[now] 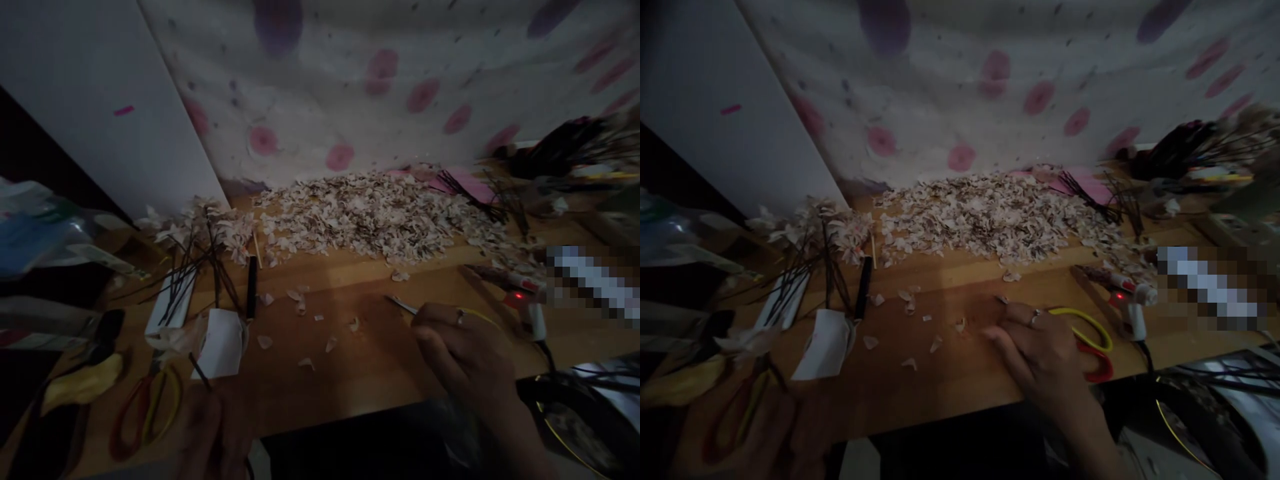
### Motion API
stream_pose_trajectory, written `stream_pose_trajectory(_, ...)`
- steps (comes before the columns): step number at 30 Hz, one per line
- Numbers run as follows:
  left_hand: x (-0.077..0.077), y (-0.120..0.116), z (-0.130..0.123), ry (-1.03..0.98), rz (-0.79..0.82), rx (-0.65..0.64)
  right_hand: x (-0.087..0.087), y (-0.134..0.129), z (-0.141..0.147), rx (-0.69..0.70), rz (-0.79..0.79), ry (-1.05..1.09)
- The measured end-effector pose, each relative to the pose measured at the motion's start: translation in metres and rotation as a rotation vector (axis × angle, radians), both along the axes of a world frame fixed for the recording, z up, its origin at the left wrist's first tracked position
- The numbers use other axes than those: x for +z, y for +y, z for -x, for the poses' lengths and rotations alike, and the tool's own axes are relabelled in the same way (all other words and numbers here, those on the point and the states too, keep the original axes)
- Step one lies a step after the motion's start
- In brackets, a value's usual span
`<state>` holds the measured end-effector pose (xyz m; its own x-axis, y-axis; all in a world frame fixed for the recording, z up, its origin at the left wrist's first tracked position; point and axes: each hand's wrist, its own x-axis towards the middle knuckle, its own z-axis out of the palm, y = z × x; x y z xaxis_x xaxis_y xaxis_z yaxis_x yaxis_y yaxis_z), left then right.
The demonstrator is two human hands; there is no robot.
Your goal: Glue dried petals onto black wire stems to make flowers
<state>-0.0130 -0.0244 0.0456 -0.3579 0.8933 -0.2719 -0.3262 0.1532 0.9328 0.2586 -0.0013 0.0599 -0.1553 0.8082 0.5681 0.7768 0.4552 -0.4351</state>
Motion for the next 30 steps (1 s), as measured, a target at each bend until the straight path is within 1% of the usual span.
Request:
stream_pose_trajectory(2, -0.002, 0.001, 0.004, -0.014, -0.005, -0.016, -0.003, 0.008, 0.005, -0.022, 0.074, -0.032)
stream_pose_trajectory(5, -0.006, 0.002, 0.009, -0.049, -0.012, -0.037, -0.013, 0.017, 0.010, -0.049, 0.247, -0.149)
stream_pose_trajectory(6, -0.008, 0.002, 0.011, -0.056, -0.014, -0.039, -0.016, 0.019, 0.012, -0.029, 0.299, -0.186)
stream_pose_trajectory(8, -0.011, 0.001, 0.015, -0.057, -0.012, -0.034, -0.019, 0.021, 0.019, 0.054, 0.399, -0.232)
stream_pose_trajectory(11, -0.017, -0.002, 0.021, -0.041, 0.004, -0.023, -0.021, 0.024, 0.034, 0.181, 0.553, -0.238)
stream_pose_trajectory(14, -0.021, -0.004, 0.026, 0.005, 0.015, 0.032, -0.023, 0.026, 0.048, 0.220, 0.686, -0.245)
stream_pose_trajectory(15, -0.021, -0.004, 0.027, 0.008, 0.031, 0.047, -0.025, 0.026, 0.051, 0.215, 0.703, -0.253)
stream_pose_trajectory(17, -0.017, -0.003, 0.028, -0.020, 0.076, 0.055, -0.028, 0.027, 0.056, 0.205, 0.689, -0.263)
stream_pose_trajectory(20, -0.010, 0.000, 0.026, -0.094, 0.129, -0.009, -0.033, 0.025, 0.068, 0.244, 0.631, -0.216)
stream_pose_trajectory(22, -0.008, 0.002, 0.025, -0.123, 0.120, -0.046, -0.035, 0.024, 0.078, 0.284, 0.641, -0.200)
stream_pose_trajectory(26, -0.013, 0.001, 0.022, -0.149, 0.068, -0.037, -0.038, 0.023, 0.096, 0.286, 0.711, -0.265)
stream_pose_trajectory(28, -0.016, 0.000, 0.022, -0.157, 0.065, -0.033, -0.040, 0.024, 0.100, 0.282, 0.711, -0.286)
stream_pose_trajectory(30, -0.015, 0.000, 0.023, -0.155, 0.072, -0.041, -0.041, 0.025, 0.101, 0.269, 0.713, -0.310)
